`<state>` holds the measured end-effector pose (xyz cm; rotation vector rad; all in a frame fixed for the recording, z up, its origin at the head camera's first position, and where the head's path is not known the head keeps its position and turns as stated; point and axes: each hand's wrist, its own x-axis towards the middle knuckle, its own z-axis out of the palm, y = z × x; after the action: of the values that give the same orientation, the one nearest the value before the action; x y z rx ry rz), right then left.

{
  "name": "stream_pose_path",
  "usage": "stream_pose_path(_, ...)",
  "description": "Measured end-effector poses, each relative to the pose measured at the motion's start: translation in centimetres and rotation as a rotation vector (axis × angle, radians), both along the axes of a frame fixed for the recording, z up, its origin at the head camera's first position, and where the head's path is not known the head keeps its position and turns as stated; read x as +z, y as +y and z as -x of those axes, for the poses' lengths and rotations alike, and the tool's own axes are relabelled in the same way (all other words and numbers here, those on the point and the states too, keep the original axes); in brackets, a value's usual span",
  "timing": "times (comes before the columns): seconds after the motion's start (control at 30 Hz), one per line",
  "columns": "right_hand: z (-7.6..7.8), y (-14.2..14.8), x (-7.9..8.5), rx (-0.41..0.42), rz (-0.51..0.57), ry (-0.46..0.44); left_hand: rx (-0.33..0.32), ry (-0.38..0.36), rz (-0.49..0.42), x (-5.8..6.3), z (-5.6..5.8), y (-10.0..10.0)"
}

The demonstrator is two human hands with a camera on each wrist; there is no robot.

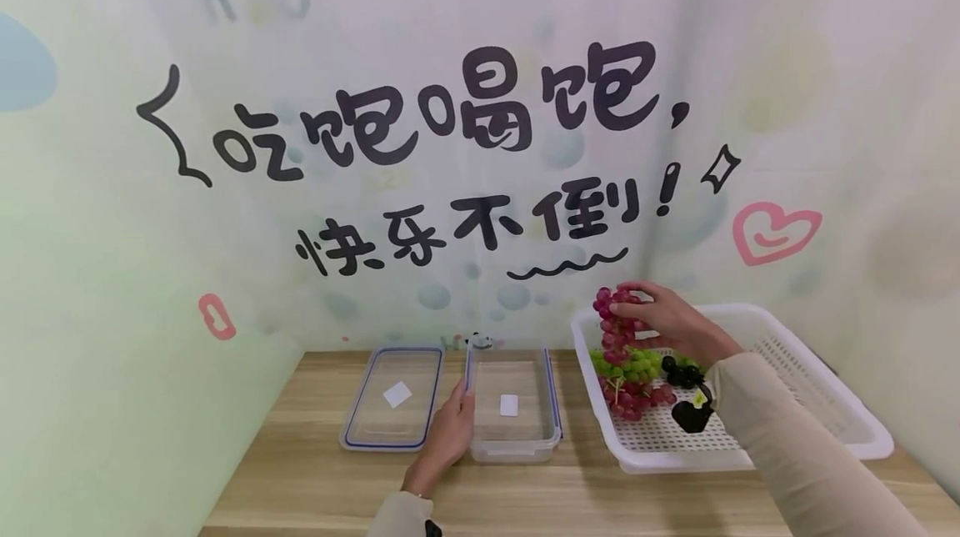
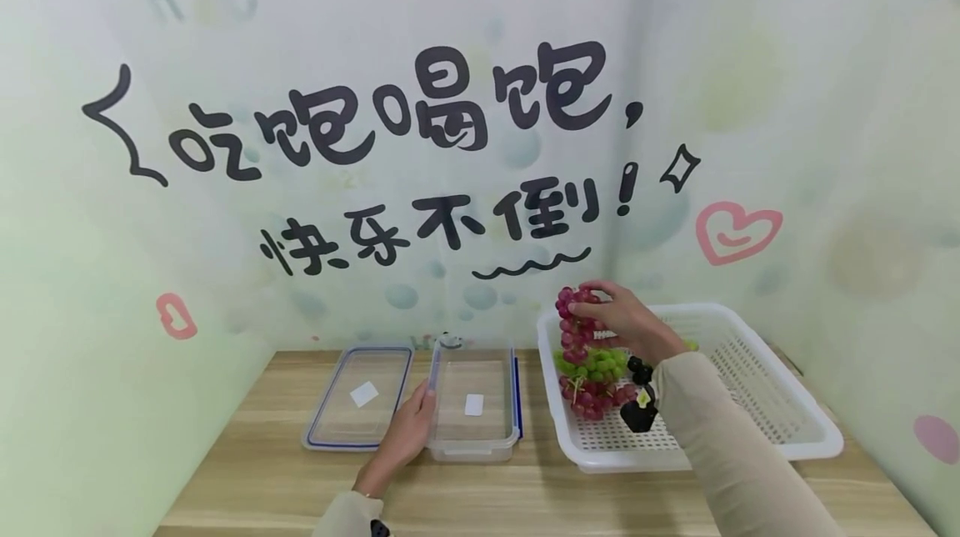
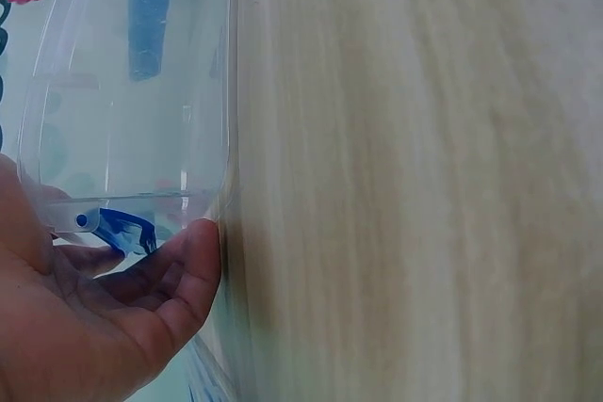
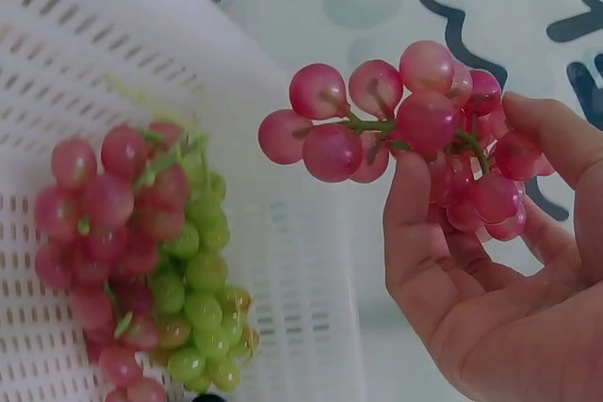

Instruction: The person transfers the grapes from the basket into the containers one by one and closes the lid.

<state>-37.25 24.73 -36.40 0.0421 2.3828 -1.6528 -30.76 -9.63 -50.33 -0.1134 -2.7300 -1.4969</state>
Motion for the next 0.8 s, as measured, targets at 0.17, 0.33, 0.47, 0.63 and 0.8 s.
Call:
stream_pose_path(0.17,0.0,-1.2,0.2,0.021,0.023,0.011,0.0,0.003,0.009,0.0,0.1,0.0)
stream_pose_path(0.33,0.2,-2.6,-0.1,0.051,0.062,0.017,0.01,-0.011,0.005,-0.1,0.2,-0.1)
stream_pose_path(0.47,0.4,-3.7,-0.6,0.059,0.095,0.001,0.02,-0.031,0.003,-0.3,0.2,-0.1)
stream_pose_path(0.63,0.4,-4.9,-1.0,0.058,0.122,-0.012,0.013,-0.013,0.009,-0.3,0.1,0.0)
stream_pose_path(0.8,0.4,-6.2,-1.1,0.065,0.151,-0.026,0.008,0.021,0.006,-0.3,0.1,0.1)
